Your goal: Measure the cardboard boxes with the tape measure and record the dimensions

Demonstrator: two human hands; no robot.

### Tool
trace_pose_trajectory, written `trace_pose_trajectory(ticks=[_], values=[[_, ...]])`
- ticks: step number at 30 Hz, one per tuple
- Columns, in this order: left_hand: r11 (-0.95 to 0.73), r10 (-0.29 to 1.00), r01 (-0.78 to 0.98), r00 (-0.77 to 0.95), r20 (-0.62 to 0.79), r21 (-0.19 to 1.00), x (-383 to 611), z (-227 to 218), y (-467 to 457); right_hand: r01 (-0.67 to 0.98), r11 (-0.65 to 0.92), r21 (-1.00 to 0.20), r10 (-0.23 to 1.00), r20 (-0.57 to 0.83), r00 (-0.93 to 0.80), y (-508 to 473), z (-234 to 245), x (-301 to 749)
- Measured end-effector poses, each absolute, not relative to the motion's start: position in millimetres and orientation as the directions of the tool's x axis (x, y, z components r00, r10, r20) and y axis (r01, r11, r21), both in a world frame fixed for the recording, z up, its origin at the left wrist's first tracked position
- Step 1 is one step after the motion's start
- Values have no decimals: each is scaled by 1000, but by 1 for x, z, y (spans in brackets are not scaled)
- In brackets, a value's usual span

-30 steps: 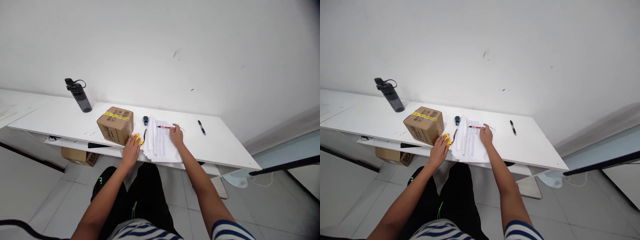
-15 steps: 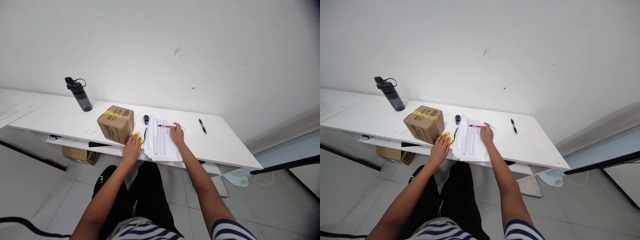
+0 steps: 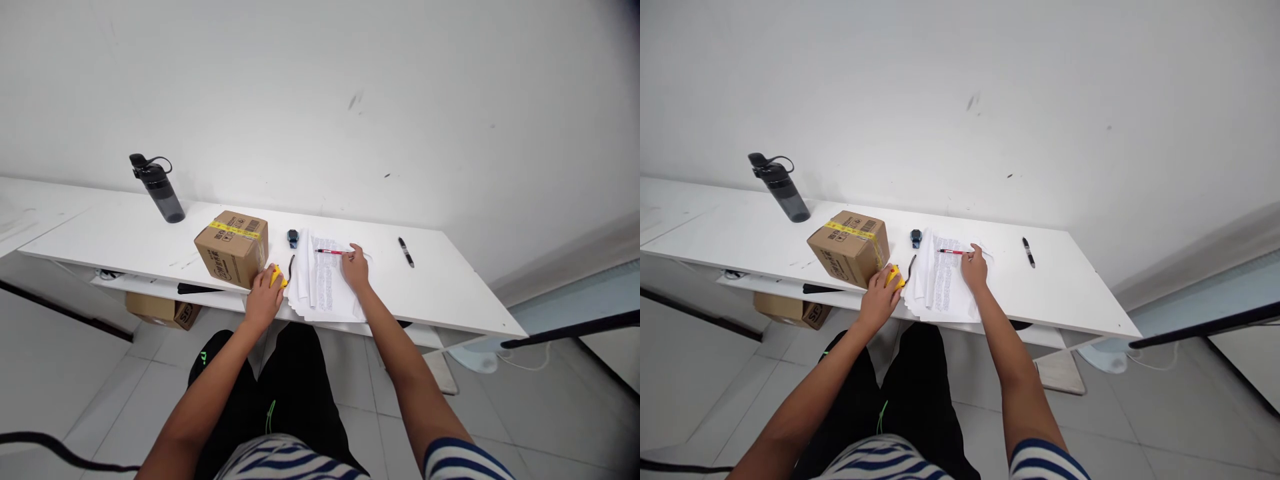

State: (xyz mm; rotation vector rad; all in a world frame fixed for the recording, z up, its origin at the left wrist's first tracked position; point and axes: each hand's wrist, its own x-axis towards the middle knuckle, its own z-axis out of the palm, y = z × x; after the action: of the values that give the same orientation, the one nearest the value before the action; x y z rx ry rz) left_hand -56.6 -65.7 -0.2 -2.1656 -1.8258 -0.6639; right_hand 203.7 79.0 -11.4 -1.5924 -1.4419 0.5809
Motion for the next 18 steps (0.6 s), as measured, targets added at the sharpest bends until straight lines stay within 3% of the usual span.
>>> trace_pose_trajectory(ticks=[18], values=[[-199, 878, 971, 117, 463, 132, -60, 1, -64, 529, 77, -845, 952, 219, 211, 80, -14, 204]])
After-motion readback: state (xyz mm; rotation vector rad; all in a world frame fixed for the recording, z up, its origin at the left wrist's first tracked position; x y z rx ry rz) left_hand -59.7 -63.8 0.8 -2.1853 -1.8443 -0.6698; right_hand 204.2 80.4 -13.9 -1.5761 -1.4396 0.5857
